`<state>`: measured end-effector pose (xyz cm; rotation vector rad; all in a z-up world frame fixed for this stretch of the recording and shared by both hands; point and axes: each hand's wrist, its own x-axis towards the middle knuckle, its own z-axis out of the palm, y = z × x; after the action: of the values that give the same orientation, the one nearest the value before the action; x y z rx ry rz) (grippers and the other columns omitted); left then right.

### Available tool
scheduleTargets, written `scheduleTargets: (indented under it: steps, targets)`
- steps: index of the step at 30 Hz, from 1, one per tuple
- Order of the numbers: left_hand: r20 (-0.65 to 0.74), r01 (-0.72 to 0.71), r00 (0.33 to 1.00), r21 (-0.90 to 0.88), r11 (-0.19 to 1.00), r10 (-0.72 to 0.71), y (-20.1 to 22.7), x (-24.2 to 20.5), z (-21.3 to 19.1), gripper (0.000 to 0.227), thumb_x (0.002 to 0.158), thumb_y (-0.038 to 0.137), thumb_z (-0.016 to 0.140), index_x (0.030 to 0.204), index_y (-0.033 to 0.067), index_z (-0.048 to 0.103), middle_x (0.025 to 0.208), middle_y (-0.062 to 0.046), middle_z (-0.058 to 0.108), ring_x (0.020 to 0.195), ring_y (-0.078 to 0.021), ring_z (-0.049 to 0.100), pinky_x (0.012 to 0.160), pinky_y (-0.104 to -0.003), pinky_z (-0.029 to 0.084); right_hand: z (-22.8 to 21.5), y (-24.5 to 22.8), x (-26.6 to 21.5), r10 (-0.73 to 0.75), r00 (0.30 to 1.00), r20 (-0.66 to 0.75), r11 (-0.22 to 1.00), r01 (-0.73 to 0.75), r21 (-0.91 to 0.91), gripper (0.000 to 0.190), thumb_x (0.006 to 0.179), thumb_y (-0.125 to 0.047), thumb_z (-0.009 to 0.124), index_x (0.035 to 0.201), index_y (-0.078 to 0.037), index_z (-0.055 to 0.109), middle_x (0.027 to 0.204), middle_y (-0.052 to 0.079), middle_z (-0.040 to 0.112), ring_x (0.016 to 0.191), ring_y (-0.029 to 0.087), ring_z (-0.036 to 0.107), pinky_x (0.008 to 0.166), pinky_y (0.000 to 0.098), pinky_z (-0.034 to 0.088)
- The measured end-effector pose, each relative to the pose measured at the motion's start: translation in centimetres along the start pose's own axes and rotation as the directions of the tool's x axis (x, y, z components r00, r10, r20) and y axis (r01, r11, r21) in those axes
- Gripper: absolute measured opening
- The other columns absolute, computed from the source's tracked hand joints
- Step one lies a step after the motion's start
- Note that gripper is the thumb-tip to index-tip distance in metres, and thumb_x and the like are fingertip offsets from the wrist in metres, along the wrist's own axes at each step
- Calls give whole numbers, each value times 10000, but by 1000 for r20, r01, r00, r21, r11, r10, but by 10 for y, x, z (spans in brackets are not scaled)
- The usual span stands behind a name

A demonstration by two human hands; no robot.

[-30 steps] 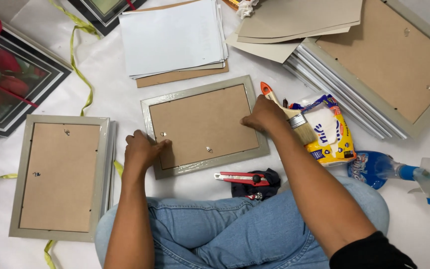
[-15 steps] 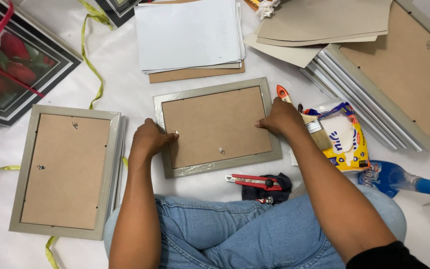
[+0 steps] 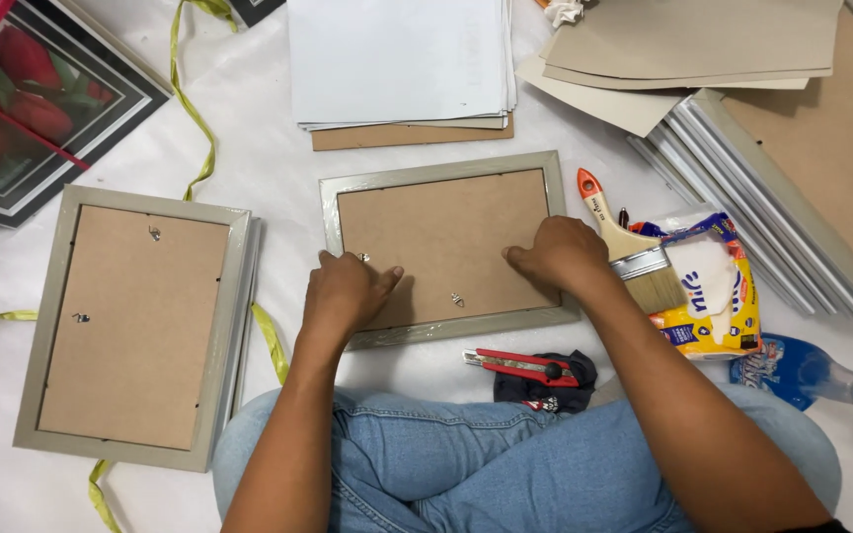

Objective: Assembling and cleaning picture frames with artwork

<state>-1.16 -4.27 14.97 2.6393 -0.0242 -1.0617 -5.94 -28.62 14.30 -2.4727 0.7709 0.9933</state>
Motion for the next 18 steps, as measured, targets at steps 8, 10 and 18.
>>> scheduleTargets:
  steps: [8,10,18]
  targets:
    - [-98,29,995,-51,998,-34,-13,4,2,757,898,511,709,1275,-138,611,1321,-341,552,1254,-520,551,1024,-554,510,1,8,11,57,998,-19,994,-58,-94,629,898,-419,617,1248,100,675,1228,304,702,1236,471,633,967,619,513]
    - [-99,31,994,-68,997,-38,-16,6,0,748,899,505,713,1281,-130,604,1304,-329,559,1257,-513,544,1032,-555,502,0,8,11,72,997,-20,991,-73,-109,633,898,-426,611,1254,93,676,1237,298,702,1245,462,631,968,616,512]
    - [-4,27,1000,-200,979,-28,-9,-7,-11,762,908,547,649,1231,-143,641,1251,-342,601,1237,-496,585,995,-550,508,-3,-2,1,71,997,4,995,-70,-67,684,855,-434,629,1252,120,682,1275,328,654,1260,480,611,987,605,505]
